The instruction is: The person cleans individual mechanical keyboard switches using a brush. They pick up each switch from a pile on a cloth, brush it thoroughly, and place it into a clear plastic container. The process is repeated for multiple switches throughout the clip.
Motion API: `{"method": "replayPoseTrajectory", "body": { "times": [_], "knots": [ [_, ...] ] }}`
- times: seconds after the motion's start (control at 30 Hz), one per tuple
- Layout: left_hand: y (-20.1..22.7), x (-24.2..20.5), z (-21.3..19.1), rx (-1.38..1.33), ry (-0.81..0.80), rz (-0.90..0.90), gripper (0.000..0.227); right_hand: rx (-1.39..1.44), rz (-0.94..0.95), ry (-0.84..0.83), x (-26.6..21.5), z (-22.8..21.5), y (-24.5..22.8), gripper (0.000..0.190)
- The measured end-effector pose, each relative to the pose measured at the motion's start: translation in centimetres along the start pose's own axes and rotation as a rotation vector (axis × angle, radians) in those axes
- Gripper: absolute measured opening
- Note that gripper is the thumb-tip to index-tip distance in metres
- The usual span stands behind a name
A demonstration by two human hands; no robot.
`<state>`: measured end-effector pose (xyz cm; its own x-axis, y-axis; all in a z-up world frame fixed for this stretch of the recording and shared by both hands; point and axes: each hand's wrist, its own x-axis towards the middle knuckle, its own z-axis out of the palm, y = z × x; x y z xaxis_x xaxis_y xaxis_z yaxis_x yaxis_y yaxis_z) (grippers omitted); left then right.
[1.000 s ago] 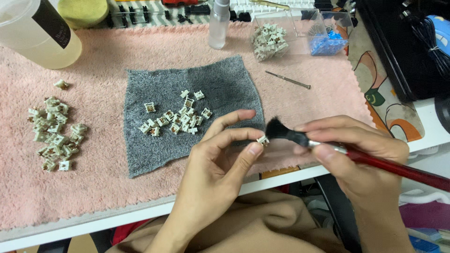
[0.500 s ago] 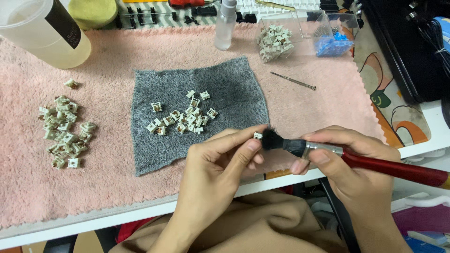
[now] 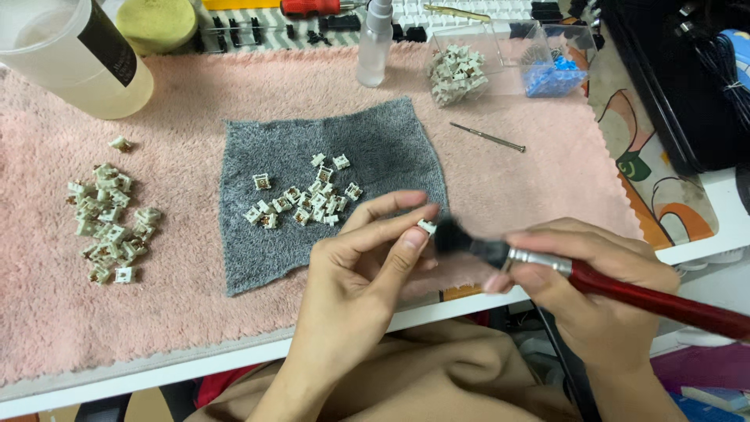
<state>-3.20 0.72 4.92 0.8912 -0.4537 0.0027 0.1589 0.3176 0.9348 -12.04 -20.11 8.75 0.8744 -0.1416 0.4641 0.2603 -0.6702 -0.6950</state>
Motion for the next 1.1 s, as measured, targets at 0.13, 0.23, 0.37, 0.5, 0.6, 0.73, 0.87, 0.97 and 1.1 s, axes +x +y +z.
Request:
{"method": "replayPoseTrajectory", "body": {
  "times": [0.13, 0.23, 0.37, 0.5, 0.6, 0.73, 0.87, 0.97, 1.1],
  "knots": [
    [0.1, 0.1, -0.1, -0.057, -0.009, -0.035, 0.029, -0.013, 0.007, 0.003, 0.1, 0.3, -0.4, 0.02],
    [0.1, 0.0, -0.3, -0.108, -0.046, -0.065, 0.028, -0.1, 0.011, 0.078, -0.4, 0.2, 0.1, 0.02],
    [0.0, 0.2, -0.1, -0.105, -0.045, -0.113, 0.032, -0.106, -0.015, 0.056, -0.2, 0.3, -0.1, 0.023],
    [-0.2, 0.3, 0.0, -0.067, -0.037, -0.064, 0.035, -0.069, 0.026, 0.03, -0.2, 0.4, -0.7, 0.023],
    [-0.7, 0.3, -0.2, -0.081, 0.005, -0.069, 0.027, -0.018, 0.094, 0.044, -0.6, 0.2, 0.4, 0.024],
    [-0.9, 0.2, 0.4, -0.083, 0.102, -0.063, 0.015, -0.043, 0.066, 0.053, 0.0, 0.8, -0.4, 0.019],
    [-0.6, -0.2, 0.8, 0.092, 0.096, 0.103, 0.017, -0.011, 0.092, 0.098, 0.3, 1.2, -0.7, 0.016],
    [-0.3, 0.0, 0.7, 0.148, 0.083, 0.145, 0.022, -0.007, 0.077, 0.074, 0.2, 1.0, -0.7, 0.015],
    [-0.4, 0.1, 0.0, 0.195, 0.056, 0.159, 0.023, 0.126, 0.185, 0.096, 0.0, 0.8, -0.2, 0.013]
  ]
}}
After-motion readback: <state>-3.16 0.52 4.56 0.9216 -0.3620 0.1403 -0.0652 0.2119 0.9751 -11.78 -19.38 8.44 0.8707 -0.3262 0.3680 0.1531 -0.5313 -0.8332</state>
